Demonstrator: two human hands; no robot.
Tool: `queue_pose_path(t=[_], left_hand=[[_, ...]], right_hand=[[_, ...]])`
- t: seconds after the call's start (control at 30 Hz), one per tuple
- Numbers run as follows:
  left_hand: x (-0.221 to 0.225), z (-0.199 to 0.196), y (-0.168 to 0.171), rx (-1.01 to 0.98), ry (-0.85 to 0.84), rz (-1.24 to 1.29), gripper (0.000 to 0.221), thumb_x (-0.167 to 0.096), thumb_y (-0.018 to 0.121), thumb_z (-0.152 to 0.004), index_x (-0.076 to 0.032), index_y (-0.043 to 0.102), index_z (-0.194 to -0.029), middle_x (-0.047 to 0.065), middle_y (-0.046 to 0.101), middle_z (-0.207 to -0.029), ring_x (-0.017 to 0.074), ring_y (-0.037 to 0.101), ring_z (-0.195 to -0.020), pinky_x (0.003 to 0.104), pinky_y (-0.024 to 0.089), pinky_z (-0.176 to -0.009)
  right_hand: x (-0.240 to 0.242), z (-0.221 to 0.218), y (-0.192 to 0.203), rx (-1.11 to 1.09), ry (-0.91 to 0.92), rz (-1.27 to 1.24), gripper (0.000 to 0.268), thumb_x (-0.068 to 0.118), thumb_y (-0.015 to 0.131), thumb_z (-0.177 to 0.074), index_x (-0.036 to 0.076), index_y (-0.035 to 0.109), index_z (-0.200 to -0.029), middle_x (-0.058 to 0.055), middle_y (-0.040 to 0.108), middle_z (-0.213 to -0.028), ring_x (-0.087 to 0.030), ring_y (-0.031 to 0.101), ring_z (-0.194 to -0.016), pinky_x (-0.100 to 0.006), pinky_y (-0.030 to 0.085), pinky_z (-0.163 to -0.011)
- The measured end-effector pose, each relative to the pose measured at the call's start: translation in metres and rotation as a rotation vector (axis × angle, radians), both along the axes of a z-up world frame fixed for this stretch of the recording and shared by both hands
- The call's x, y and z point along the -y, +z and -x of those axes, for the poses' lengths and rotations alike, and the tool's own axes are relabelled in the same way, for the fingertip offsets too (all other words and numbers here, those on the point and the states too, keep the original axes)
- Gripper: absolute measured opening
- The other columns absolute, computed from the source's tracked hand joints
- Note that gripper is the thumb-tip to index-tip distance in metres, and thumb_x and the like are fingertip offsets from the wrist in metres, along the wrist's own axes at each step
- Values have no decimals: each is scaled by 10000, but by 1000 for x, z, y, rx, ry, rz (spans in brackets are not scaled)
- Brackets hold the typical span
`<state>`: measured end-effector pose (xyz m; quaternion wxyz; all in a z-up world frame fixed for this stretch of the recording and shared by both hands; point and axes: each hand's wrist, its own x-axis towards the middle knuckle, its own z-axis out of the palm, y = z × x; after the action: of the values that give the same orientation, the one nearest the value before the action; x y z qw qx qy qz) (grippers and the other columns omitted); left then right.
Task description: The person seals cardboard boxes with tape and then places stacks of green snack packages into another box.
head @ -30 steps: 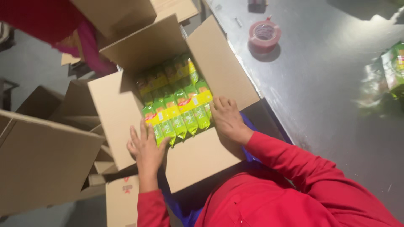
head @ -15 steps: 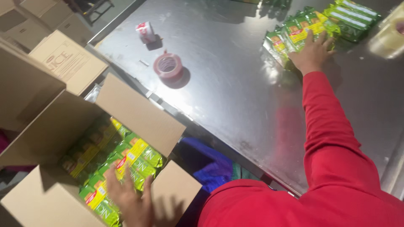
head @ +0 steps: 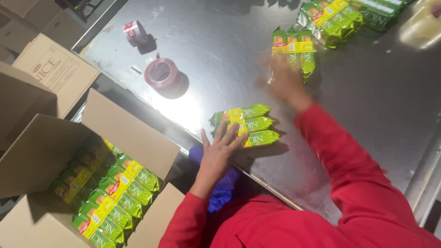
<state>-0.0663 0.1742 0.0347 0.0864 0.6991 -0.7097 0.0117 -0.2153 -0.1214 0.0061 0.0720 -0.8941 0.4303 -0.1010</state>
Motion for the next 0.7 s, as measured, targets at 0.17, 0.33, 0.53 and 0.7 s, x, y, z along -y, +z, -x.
queue_pose_path(t=[0.17, 0.33, 0.53, 0.7], left_hand=[[5, -34, -1, -98, 301, 280, 616, -134, 694, -827, -215, 555, -1422, 165, 511, -1549, 347, 417, -1474, 589, 328, -1153], [29, -44, -2, -801, 552, -27, 774, -413, 759, -866, 36, 485, -1433, 281, 647, -1265, 436, 609, -1196, 462, 473, -988], [25, -57, -17, -763, 435, -45, 1202, -402, 912, -733, 171, 166, -1481, 341, 633, -1222, 419, 648, -1142, 434, 529, -936], [18, -44, -14, -859, 452, -92, 1100, -276, 866, -773, 23, 182, -1581, 249, 706, -1233, 356, 706, -1124, 386, 550, -918]], right_hand=[[59, -6, 3, 89, -325, -84, 950, 735, 607, -882, 178, 318, -1596, -307, 189, -1610, -574, 125, -1428, -754, 158, -1045], [5, -18, -16, -24, 127, -162, 969, 696, 708, -765, 254, 382, -1564, -200, 125, -1691, -468, 147, -1496, -695, 164, -1130], [-52, 15, -10, -1, 236, -168, 718, 628, 662, -834, 290, 516, -1451, -93, 331, -1697, -405, 436, -1419, -556, 428, -1113], [-65, 14, -2, 111, -161, -192, 942, 613, 695, -922, 51, 299, -1566, -253, 508, -1468, -444, 534, -1291, -551, 465, -996]])
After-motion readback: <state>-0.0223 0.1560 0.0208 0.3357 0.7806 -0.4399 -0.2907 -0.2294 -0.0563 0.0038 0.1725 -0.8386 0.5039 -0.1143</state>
